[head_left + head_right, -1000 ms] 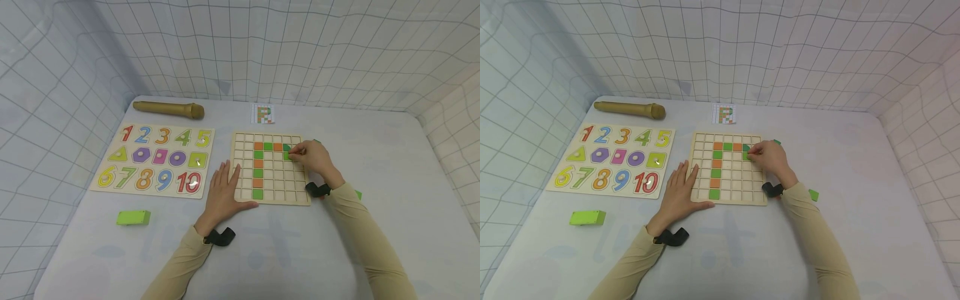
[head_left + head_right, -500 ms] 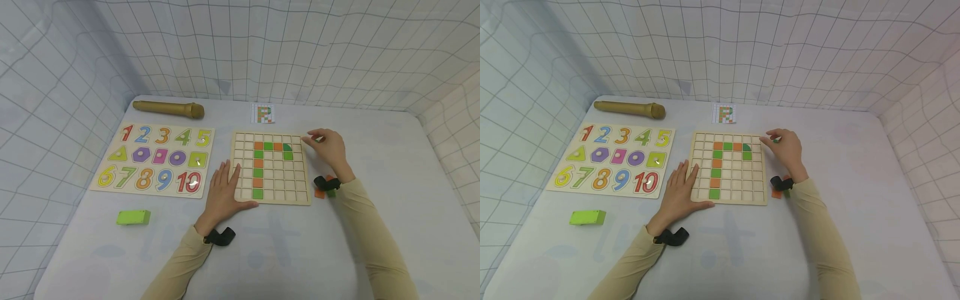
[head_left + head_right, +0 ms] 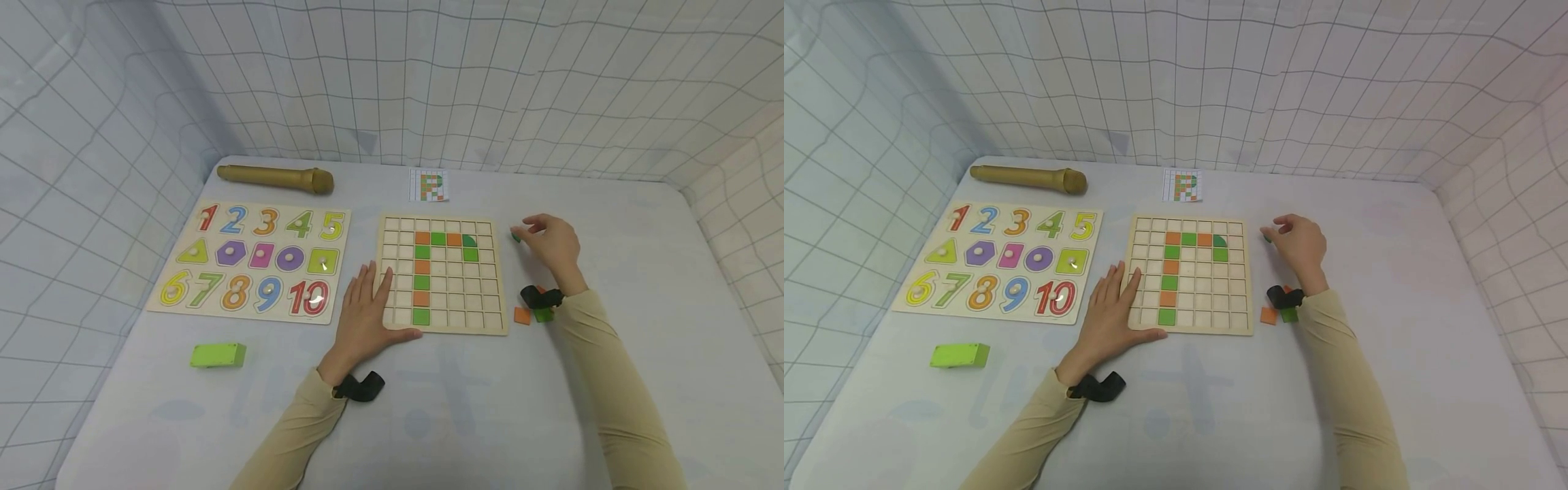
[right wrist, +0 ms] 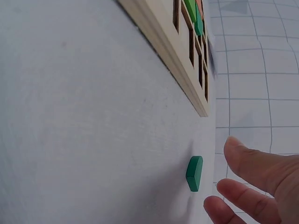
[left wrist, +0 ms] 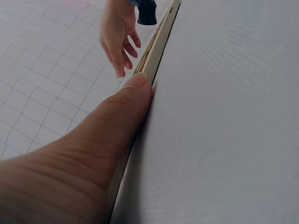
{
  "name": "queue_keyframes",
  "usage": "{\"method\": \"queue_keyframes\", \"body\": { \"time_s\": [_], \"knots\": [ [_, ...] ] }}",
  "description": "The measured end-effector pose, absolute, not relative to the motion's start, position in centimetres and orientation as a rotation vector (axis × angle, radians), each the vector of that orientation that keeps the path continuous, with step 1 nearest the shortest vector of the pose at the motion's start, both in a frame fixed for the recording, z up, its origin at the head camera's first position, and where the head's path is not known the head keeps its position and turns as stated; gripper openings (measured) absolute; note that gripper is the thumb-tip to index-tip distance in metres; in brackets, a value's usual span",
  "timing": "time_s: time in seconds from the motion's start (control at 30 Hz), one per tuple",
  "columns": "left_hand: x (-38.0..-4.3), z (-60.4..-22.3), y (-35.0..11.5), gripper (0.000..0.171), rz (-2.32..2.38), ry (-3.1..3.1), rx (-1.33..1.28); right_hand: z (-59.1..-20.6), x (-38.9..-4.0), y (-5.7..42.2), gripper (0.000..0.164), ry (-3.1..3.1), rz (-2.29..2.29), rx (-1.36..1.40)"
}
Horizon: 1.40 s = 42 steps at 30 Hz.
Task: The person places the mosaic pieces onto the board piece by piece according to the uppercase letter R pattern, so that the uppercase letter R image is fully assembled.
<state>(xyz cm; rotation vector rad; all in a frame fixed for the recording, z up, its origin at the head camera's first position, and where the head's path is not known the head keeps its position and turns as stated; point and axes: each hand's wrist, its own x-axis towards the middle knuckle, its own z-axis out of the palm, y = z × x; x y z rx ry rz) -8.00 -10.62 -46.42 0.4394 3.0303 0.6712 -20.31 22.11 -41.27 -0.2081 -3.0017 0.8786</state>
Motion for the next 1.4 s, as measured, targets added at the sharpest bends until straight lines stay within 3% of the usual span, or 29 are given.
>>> {"method": "queue_keyframes", "body": {
  "time_s": [0.87,1.17,1.4],
  "knots": [
    [-8.0,-46.6,-10.6,0.117,0.692,3.043,0.441,-42.1,-20.6,22.6,0.035,-3.062,0.863,-0.221],
    [-8.0,-46.6,-10.6,0.117,0.694,3.054,0.452,-42.3,-20.8,22.1,0.025,-2.981,1.103,-0.184],
    [-8.0,-46.5,-10.6,0.117,0.69,3.045,0.451,-42.0,-20.6,22.1,0.031,-2.9,1.346,-0.093]
  ]
}}
